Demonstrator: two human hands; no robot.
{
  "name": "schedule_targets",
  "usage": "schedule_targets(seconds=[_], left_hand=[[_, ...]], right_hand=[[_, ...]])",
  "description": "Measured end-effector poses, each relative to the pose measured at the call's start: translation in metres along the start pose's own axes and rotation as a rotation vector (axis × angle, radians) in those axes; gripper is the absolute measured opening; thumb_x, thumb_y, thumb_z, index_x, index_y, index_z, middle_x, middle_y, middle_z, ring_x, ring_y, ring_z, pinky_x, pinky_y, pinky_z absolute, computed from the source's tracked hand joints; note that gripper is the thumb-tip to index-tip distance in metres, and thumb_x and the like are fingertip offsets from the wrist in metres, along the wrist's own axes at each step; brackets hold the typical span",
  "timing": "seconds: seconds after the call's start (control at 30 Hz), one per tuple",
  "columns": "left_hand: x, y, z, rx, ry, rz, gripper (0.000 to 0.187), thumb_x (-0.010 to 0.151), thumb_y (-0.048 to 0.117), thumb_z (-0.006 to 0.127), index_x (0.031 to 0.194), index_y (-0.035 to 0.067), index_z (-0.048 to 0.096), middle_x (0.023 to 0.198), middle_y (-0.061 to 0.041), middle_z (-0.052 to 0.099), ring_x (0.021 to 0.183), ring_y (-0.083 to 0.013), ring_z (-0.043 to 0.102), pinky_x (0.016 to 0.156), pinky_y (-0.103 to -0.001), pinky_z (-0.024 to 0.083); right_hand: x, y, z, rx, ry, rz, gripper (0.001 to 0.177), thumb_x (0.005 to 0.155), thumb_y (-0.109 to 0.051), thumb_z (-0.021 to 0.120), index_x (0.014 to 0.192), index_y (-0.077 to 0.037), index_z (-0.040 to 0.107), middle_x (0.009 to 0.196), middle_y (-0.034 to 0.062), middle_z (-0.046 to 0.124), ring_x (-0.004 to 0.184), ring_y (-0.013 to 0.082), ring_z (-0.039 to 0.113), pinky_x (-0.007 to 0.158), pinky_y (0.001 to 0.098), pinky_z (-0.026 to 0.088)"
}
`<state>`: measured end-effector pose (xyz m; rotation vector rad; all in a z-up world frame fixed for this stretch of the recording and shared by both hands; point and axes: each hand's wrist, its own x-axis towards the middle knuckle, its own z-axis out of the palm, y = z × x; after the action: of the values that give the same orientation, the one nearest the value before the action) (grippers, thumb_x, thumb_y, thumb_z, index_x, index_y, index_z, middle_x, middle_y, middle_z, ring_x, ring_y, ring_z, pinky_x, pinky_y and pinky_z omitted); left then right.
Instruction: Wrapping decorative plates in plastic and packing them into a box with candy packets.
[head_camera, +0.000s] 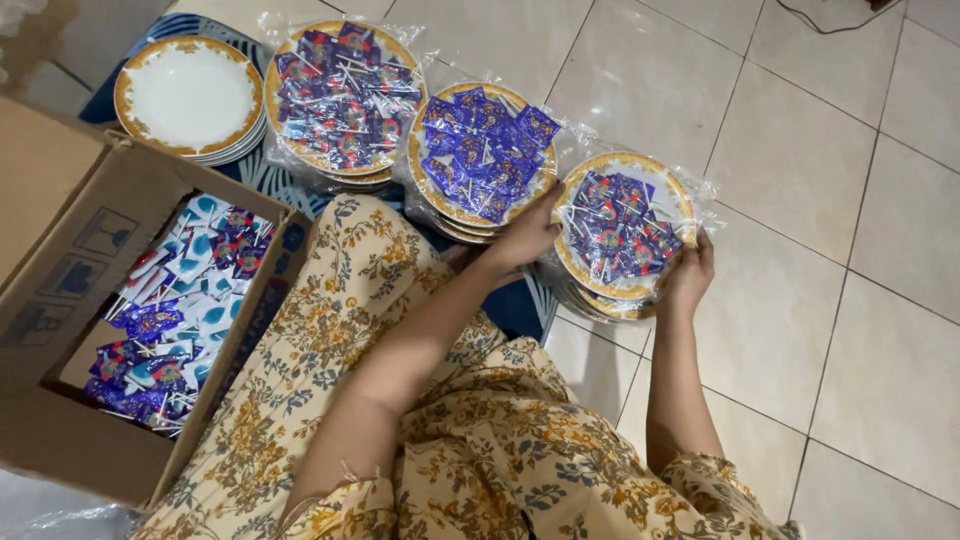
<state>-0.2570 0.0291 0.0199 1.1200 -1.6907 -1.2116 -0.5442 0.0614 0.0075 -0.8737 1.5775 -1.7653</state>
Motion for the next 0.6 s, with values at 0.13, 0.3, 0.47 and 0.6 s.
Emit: schedule_targets(seconds=[0.13, 0.3, 0.47, 0.6], left_hand=[[-0.005, 0.011, -0.008, 0.096, -0.038, -0.038, 0.075, 0.093, -0.001, 0.056, 0.162, 0.007, 0.029, 0.166, -0.021, 0.030, 0.153, -0.0381, 0.030, 0.125, -0.051, 0.027], [-0.009, 0.023, -0.007, 0.240, -0.022, -0.074, 0.069, 0.096, 0.002, 0.058, 0.161, 0.005, 0.032, 0.165, -0.018, 0.034, 0.152, -0.0335, 0.034, 0.123, -0.046, 0.031], [-0.011, 0.037, -0.005, 0.362, 0.071, -0.005, 0.065, 0.092, 0.001, 0.068, 0.152, -0.002, 0.042, 0.154, -0.024, 0.046, 0.143, -0.0385, 0.046, 0.116, -0.047, 0.041], [-0.008, 0.030, -0.008, 0.433, 0.122, -0.009, 0.061, 0.088, 0.009, 0.075, 0.143, 0.001, 0.051, 0.140, -0.017, 0.055, 0.121, -0.0387, 0.064, 0.098, -0.048, 0.057]], right_hand=[[0.002, -0.011, 0.010, -0.177, -0.051, -0.201, 0.052, 0.095, 0.007, 0.044, 0.145, -0.004, 0.052, 0.135, 0.0310, 0.057, 0.127, 0.0443, 0.058, 0.109, 0.0520, 0.044], [0.000, -0.017, 0.005, -0.483, -0.038, -0.299, 0.048, 0.101, 0.004, 0.049, 0.147, -0.009, 0.052, 0.138, 0.0263, 0.059, 0.125, 0.0469, 0.059, 0.107, 0.0547, 0.048], [0.000, -0.023, 0.004, -0.500, -0.070, -0.383, 0.052, 0.095, 0.010, 0.050, 0.146, -0.003, 0.053, 0.138, 0.0252, 0.052, 0.129, 0.0478, 0.054, 0.110, 0.0542, 0.045], [-0.007, -0.032, 0.008, -0.360, -0.084, -0.289, 0.059, 0.096, 0.011, 0.047, 0.151, -0.010, 0.047, 0.141, 0.0221, 0.049, 0.132, 0.0458, 0.053, 0.112, 0.0550, 0.044]])
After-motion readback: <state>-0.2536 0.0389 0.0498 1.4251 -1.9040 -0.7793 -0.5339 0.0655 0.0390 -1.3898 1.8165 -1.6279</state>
